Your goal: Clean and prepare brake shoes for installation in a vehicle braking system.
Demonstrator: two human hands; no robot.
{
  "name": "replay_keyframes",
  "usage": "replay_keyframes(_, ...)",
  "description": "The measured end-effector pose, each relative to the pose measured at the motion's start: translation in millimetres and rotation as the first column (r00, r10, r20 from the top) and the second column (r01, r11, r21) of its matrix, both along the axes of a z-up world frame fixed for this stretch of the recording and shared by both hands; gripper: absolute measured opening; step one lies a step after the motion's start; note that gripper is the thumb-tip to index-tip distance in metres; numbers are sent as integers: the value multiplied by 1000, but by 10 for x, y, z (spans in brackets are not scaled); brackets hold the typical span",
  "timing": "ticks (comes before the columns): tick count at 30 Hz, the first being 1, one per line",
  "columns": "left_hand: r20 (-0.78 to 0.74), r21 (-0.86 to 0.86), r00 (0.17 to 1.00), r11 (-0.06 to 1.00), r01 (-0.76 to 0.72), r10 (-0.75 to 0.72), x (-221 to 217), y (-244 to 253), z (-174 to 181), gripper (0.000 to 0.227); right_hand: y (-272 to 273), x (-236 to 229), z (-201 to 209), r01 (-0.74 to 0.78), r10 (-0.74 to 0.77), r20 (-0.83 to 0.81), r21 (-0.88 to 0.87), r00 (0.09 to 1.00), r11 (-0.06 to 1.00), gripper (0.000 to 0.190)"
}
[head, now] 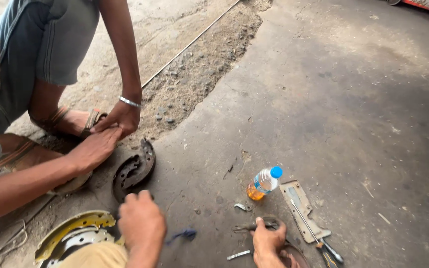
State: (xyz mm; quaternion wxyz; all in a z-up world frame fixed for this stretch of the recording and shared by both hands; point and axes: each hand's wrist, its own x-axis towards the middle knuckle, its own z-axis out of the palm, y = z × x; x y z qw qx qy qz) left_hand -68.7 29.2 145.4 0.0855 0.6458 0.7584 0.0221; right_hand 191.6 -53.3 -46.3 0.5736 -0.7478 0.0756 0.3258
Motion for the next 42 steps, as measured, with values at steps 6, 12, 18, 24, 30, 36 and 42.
replay_keyframes(6,379,-108,916,989,-97,131,-72,100,263,28,101,37,-450,-324,512,283,-511,811,796,74)
replay_keyframes(12,828,-372,495,919,130,264,190,39,197,19,200,-320,596,-354,588,284,-578,757,735,87)
replay_keyframes(18,644,-73,741,948,310,-192,812,-287,-395,70,498,-769,1351,-277,709,-571,663,413,696,77)
replay_keyframes(24,910,-412,137,887,209,391,712,-652,-80,85,685,-587,1378,-396,548,-174,521,819,756,38)
replay_keyframes(30,774,-152,-540,925,347,330,555,-528,783,84,234,-1002,2616,-645,650,236,567,723,512,31)
replay_keyframes(36,999,-9,47,856,516,-18,81,-602,2223,65,321,-695,3048,-821,236,888,226,395,523,35)
replay_keyframes(42,784,109,487,858,502,-384,-1029,-512,3007,64,598,-468,1987,-769,419,838,1,350,639,42)
